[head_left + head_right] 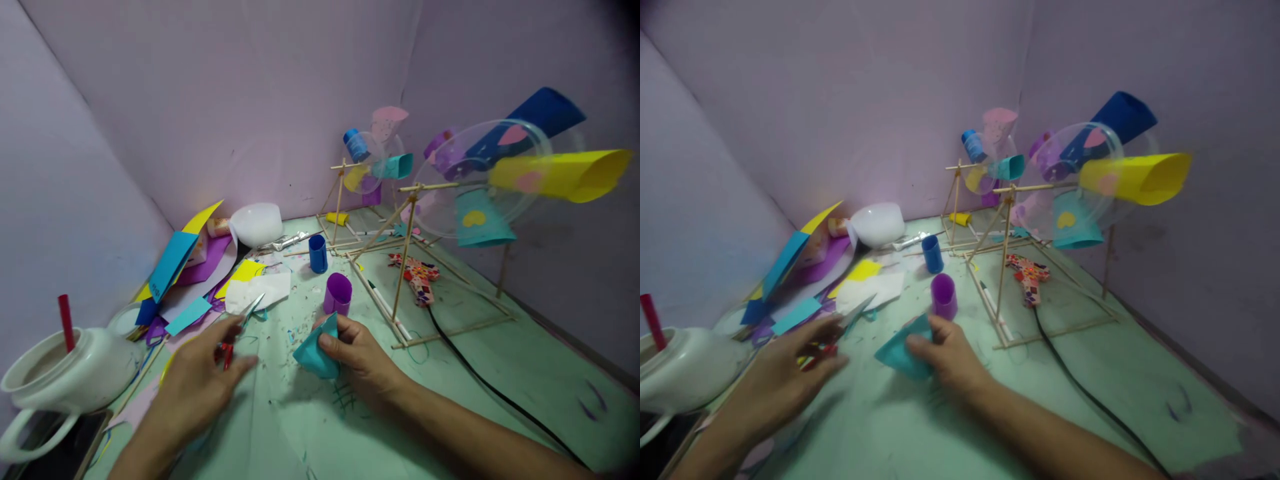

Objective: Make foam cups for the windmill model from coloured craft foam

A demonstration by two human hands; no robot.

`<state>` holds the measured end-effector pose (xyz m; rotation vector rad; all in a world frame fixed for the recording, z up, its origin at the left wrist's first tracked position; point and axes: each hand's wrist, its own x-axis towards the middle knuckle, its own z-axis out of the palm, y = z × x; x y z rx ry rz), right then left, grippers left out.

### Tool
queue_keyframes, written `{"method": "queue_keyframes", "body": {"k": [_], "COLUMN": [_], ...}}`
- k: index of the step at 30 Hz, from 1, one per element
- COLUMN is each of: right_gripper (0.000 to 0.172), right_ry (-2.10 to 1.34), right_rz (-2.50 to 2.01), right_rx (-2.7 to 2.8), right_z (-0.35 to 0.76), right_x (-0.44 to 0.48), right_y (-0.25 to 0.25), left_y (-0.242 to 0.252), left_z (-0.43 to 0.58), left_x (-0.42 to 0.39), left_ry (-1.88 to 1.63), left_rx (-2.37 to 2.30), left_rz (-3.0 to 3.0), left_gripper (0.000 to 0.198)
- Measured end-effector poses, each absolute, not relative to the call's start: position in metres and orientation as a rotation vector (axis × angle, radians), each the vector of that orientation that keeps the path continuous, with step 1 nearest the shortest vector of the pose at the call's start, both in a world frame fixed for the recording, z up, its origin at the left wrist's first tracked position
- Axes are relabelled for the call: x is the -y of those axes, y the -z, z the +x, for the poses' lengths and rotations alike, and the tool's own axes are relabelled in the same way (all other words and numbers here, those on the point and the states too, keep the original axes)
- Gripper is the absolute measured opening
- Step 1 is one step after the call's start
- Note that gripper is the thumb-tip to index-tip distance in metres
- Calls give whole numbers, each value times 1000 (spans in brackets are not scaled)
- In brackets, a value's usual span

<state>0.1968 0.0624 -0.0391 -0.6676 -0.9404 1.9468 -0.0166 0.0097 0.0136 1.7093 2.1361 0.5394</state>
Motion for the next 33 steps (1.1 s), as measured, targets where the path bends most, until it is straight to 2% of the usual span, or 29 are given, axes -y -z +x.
{"method": "queue_keyframes", "body": {"k": [3, 6, 11, 18, 22, 24, 29, 31, 33], "right_gripper": [43, 62, 64, 30, 46, 51, 26, 26, 33], "right_ry": [-2096, -2225, -2212, -1792, -1695, -1521, -997, -920, -825], "right_rz": [-525, -429, -389, -422, -518, -534, -411, -357, -302], "right_rx": [910, 933, 1112, 1559, 1628, 1659, 1814, 1935, 2081], "right_z": [197, 197, 198, 203, 205, 207, 220, 224, 227], "right_x": [-59, -55, -52, -56, -56, -57, -67, -70, -72], "right_y": [38, 39, 37, 24, 23, 22, 12, 8, 5], "left_y": [-8, 0, 1, 5, 12, 13, 5, 1, 0], "left_z": [18, 39, 41, 38, 38, 37, 39, 42, 45], "left_x": [-5, -5, -8, -5, -7, -10, -15, -15, -15], "left_ry": [-638, -753, -828, -891, -853, -816, -657, -681, -734], "left_rx": [-1471, -1217, -1068, -909, -957, -1088, -1359, -1353, -1335], "left_rz": [1654, 1671, 1709, 1688, 1679, 1669, 1636, 1647, 1670], "left_gripper": [47, 56, 61, 71, 64, 57, 46, 40, 31]}}
